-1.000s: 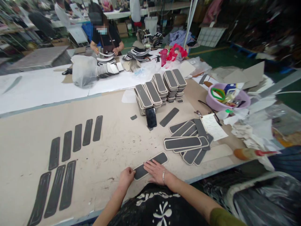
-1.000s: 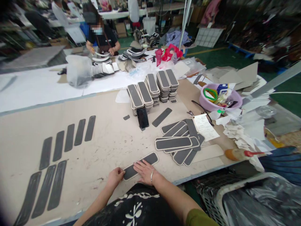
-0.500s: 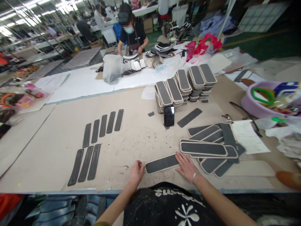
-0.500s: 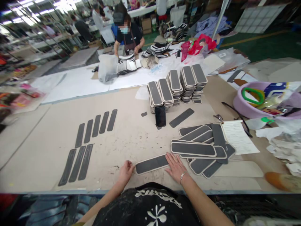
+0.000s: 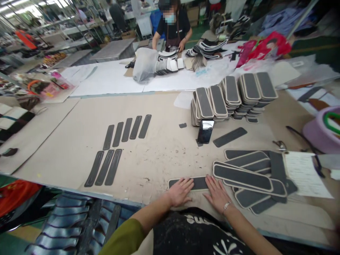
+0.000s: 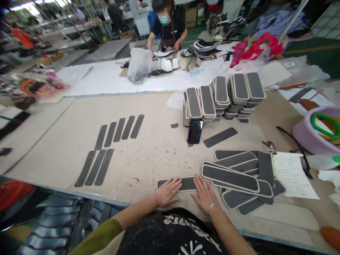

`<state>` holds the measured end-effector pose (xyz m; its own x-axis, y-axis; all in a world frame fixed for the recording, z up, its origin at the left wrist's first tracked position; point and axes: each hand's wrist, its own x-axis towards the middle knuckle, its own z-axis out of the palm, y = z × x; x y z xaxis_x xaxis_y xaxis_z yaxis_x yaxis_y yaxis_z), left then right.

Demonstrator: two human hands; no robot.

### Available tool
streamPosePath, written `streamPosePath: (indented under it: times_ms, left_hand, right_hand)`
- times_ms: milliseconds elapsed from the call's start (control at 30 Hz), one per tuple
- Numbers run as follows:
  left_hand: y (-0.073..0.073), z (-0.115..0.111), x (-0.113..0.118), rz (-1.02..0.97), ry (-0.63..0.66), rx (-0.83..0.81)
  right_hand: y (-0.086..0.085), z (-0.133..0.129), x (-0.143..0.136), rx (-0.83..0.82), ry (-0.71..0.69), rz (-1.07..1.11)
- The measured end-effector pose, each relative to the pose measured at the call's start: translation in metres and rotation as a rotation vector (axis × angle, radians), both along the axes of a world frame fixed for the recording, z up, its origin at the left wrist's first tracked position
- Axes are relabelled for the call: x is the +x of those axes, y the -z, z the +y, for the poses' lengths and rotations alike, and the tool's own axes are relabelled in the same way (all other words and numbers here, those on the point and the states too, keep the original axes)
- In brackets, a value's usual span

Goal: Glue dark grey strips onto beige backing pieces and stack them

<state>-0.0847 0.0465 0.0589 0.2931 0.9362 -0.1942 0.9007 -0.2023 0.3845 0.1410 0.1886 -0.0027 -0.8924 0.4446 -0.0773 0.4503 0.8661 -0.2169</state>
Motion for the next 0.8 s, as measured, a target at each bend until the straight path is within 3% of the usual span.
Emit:
streamPosePath:
  times_ms: [100, 200, 367, 500, 633, 800]
  left_hand:
    - [0.004, -0.026, -0.036, 0.093, -0.087, -0.064]
    - [0.009, -0.039, -0.056, 0.151, -0.124, -0.076]
    - [0.019, -0.042, -0.056, 0.187, -0.118, -0.019]
    - [0.028, -0.045, -0.055, 0.182, -0.140, 0.091]
    - [0.043, -0.042, -0.064, 0.177, -0.160, 0.135]
    - [0.054, -0.038, -0.068, 0.216, -0.151, 0.125]
  right_hand:
    - [-0.003, -0.001, 0.000, -0.024, 0.004, -0.022]
    - [-0.007, 0.000, -0.003, -0.072, 0.019, -0.056]
    - [-0.030, 0.000, -0.018, -0.228, 0.150, -0.108]
    - [-0.048, -0.004, -0.038, -0.304, 0.473, -0.022]
    - [-0.047, 0.001, -0.056, -0.337, 0.743, 0.034]
    - [-0.057, 0.007, -0.055, -0.426, 0.781, 0.057]
